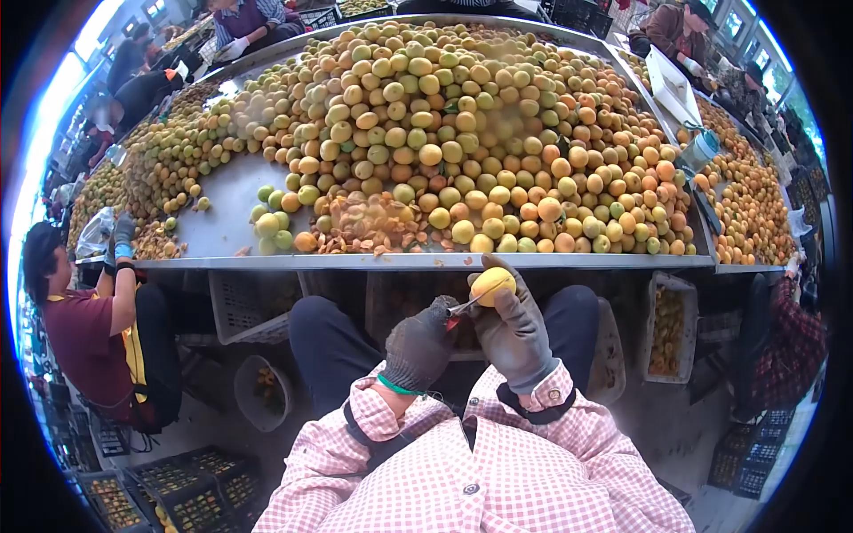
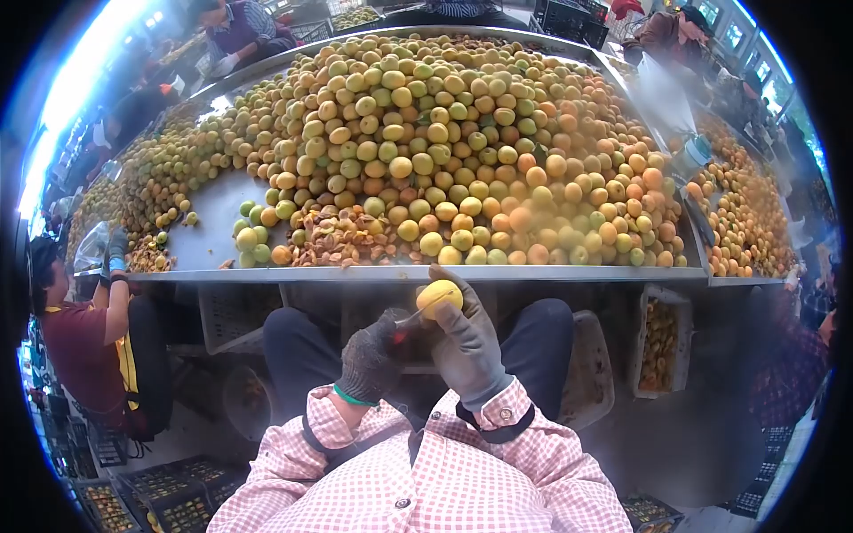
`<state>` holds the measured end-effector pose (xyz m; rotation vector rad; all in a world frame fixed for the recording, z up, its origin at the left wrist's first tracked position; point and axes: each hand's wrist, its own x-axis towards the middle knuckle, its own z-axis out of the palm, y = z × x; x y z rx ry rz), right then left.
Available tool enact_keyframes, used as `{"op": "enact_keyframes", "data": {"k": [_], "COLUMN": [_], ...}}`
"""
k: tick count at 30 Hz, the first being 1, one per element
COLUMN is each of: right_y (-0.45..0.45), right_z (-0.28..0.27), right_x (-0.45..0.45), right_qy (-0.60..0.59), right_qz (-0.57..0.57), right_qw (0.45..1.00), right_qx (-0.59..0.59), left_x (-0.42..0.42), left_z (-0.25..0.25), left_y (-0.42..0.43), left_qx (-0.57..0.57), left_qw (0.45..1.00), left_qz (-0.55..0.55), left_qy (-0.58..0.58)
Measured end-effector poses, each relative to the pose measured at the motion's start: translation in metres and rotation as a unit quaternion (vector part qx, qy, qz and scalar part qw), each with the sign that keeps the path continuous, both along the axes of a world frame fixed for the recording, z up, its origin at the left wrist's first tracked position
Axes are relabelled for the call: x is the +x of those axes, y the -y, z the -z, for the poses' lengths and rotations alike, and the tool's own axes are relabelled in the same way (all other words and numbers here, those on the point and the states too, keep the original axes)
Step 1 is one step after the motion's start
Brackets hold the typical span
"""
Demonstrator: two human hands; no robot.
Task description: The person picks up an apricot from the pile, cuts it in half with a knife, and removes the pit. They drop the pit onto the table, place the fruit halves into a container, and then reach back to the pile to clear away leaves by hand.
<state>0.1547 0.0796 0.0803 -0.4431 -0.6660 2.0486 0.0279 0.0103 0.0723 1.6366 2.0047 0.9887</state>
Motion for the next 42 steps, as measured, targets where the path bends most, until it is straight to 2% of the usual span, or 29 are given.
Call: {"op": "enact_keyframes", "data": {"k": [1,3,4,6,7,9,10,11,12,13,14,15,16,18,19,23,24,25,27,28,30,31,33,34,37,39,40,41,42], "right_y": [-0.001,-0.004,-0.008,-0.015,-0.017,-0.018,-0.020,-0.020,-0.021,-0.024,-0.025,-0.022,-0.020,-0.013,-0.004,0.008,0.012,0.015,0.019,0.019,0.018,0.022,0.033,0.034,0.036,0.034,0.034,0.028,0.030], "right_z": [0.004,0.013,0.013,0.010,0.006,0.007,0.006,-0.003,0.007,0.024,0.028,0.030,0.031,0.026,0.013,0.012,0.014,0.017,0.021,0.021,0.020,0.017,0.009,0.008,-0.015,-0.002,0.002,-0.009,-0.011], "right_x": [0.000,0.000,0.003,0.012,0.011,0.020,0.023,0.022,0.025,0.030,0.030,0.031,0.028,0.019,0.018,0.019,0.021,0.023,0.026,0.027,0.031,0.030,0.027,0.024,0.000,-0.003,-0.004,-0.010,-0.014], "right_qy": [-0.001,-0.090,-0.091,-0.131,-0.106,-0.079,-0.050,-0.057,-0.056,-0.074,-0.092,-0.024,-0.025,0.068,0.226,0.220,0.269,0.314,0.389,0.389,0.451,0.451,0.389,0.391,0.372,0.357,0.345,0.461,0.463], "right_qz": [0.000,0.017,0.017,-0.026,-0.018,-0.042,-0.075,-0.087,-0.088,-0.150,-0.210,-0.189,-0.187,-0.133,-0.118,-0.104,-0.081,-0.056,-0.004,-0.005,-0.021,-0.021,0.045,0.044,0.174,0.190,0.206,0.288,0.288], "right_qw": [1.000,0.987,0.987,0.985,0.988,0.988,0.987,0.969,0.969,0.965,0.956,0.957,0.957,0.956,0.963,0.969,0.958,0.933,0.843,0.844,0.780,0.780,0.827,0.827,0.864,0.878,0.889,0.744,0.744], "right_qx": [0.000,-0.131,-0.128,-0.108,-0.109,-0.123,-0.134,-0.223,-0.223,-0.204,-0.185,-0.219,-0.219,-0.254,-0.084,-0.047,0.061,0.168,0.372,0.370,0.434,0.433,0.403,0.402,0.292,0.256,0.219,0.388,0.386], "left_x": [0.000,0.000,0.000,0.001,-0.002,-0.007,-0.008,-0.009,-0.010,-0.011,-0.012,-0.012,-0.013,-0.009,-0.008,-0.008,-0.007,-0.006,-0.005,-0.004,-0.002,-0.001,-0.004,-0.004,0.003,0.008,0.013,0.020,0.027], "left_z": [0.002,0.013,0.019,0.035,0.045,0.049,0.050,0.028,0.005,-0.015,-0.013,-0.010,-0.008,-0.009,-0.009,-0.014,-0.016,-0.018,-0.017,-0.017,-0.024,-0.027,-0.031,-0.031,-0.016,-0.025,-0.024,-0.021,-0.018], "left_y": [0.002,0.006,0.010,0.018,0.019,0.022,0.023,0.018,0.013,0.010,0.009,0.007,0.005,0.002,0.000,-0.004,-0.005,-0.005,-0.005,-0.005,-0.006,-0.006,-0.006,-0.005,-0.005,-0.004,-0.003,0.000,0.003], "left_qx": [0.000,-0.032,-0.030,-0.061,-0.060,0.083,0.082,0.081,0.081,0.065,0.064,0.029,-0.006,0.010,0.028,0.048,0.039,0.029,0.037,0.045,0.070,0.097,0.105,0.115,0.154,0.170,0.169,0.155,0.139], "left_qw": [1.000,0.999,0.999,0.996,0.996,0.978,0.978,0.974,0.971,0.987,0.987,0.979,0.966,0.972,0.975,0.980,0.985,0.988,0.985,0.982,0.978,0.972,0.964,0.954,0.961,0.958,0.958,0.946,0.920], "left_qz": [0.000,-0.017,-0.017,-0.022,-0.018,0.012,0.012,0.010,0.008,0.014,0.014,0.028,0.043,0.078,0.112,0.155,0.149,0.144,0.163,0.182,0.197,0.213,0.243,0.271,0.230,0.197,0.198,0.154,0.107], "left_qy": [-0.001,-0.018,-0.019,0.059,0.059,0.191,0.192,0.209,0.226,0.145,0.145,0.201,0.256,0.222,0.188,0.111,0.083,0.054,0.040,0.026,0.011,-0.004,-0.033,-0.063,0.017,0.123,0.122,0.238,0.351]}}
